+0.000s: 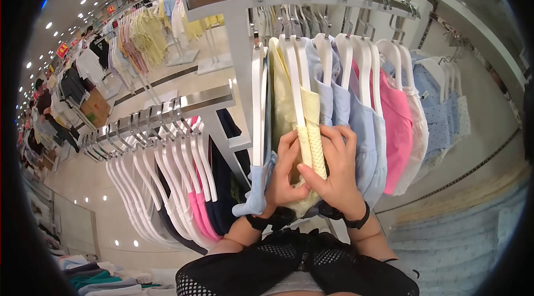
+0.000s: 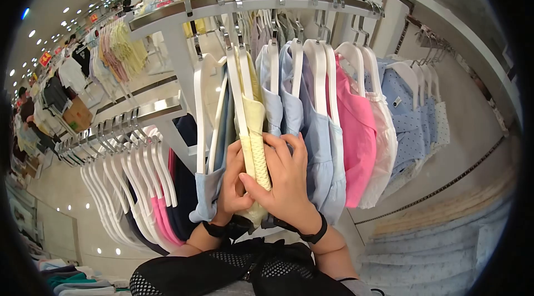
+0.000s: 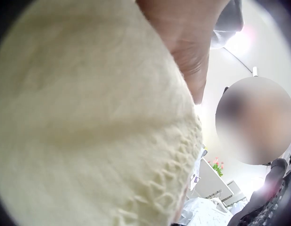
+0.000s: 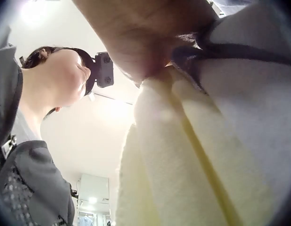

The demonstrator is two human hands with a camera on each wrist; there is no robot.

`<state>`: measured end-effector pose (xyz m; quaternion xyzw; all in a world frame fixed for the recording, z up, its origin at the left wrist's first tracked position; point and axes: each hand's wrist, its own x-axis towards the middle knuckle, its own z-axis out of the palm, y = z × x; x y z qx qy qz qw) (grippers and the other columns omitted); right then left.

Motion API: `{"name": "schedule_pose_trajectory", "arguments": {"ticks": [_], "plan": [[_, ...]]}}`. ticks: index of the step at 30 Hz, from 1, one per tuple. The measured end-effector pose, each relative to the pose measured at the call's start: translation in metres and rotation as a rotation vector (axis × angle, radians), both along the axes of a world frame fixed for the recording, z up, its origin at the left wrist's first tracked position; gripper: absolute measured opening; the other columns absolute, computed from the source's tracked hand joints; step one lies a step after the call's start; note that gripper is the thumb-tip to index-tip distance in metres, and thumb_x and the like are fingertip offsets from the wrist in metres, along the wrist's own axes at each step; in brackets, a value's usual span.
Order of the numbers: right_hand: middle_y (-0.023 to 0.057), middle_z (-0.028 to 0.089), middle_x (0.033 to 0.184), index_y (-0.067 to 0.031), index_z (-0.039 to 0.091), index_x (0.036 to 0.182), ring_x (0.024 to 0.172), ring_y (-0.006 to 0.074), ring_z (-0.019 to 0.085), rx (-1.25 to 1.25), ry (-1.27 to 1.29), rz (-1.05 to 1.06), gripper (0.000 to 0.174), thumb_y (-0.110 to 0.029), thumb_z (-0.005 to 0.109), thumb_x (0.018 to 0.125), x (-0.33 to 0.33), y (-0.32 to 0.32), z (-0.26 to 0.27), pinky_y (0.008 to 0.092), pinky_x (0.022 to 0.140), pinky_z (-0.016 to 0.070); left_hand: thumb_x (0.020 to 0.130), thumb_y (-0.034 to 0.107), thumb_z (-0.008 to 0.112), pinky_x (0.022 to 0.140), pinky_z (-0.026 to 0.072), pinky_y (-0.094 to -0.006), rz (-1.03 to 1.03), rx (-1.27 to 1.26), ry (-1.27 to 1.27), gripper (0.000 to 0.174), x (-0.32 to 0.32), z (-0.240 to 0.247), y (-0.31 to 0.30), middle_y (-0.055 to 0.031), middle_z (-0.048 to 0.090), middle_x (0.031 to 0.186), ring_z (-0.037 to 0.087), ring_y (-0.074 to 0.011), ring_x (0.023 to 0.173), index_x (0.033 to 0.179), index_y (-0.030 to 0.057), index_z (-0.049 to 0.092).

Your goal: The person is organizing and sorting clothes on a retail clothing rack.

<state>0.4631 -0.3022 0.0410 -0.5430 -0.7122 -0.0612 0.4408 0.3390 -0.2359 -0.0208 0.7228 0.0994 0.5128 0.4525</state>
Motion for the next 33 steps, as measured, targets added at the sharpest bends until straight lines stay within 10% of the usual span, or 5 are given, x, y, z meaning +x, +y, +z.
{"name": "schedule_pose_trajectory", "arguments": {"ticks": [28, 33], "plan": [[0.0123, 0.054, 0.087, 0.002, 0.056, 0.083, 0.089, 0.0304, 0.048, 0.154, -0.037, -0.034, 0.036, -0.026, 0.066, 0.063, 0.019, 0.06, 0.04, 0.0474, 0.097, 0.0321, 0.081, 0.021, 0.051, 0.107, 0.0255, -0.0343, 0.184, -0.082, -0.25, 0.062, 0.05, 0.043, 0.015, -0.0149, 0.032, 0.137, 0.034, -0.0263, 0.129, 0.136, -0.0039, 0.039], [0.0134, 0.059, 0.081, 0.0018, 0.059, 0.076, 0.086, 0.0296, 0.055, 0.169, -0.124, -0.031, 0.033, -0.031, 0.062, 0.074, 0.027, 0.053, 0.052, 0.0581, 0.1, 0.0292, 0.082, 0.022, 0.05, 0.106, 0.0283, -0.0327, 0.07, -0.199, -0.366, 0.066, 0.061, 0.037, 0.011, -0.0126, 0.027, 0.139, 0.034, -0.0218, 0.129, 0.14, -0.0039, 0.033]]}}
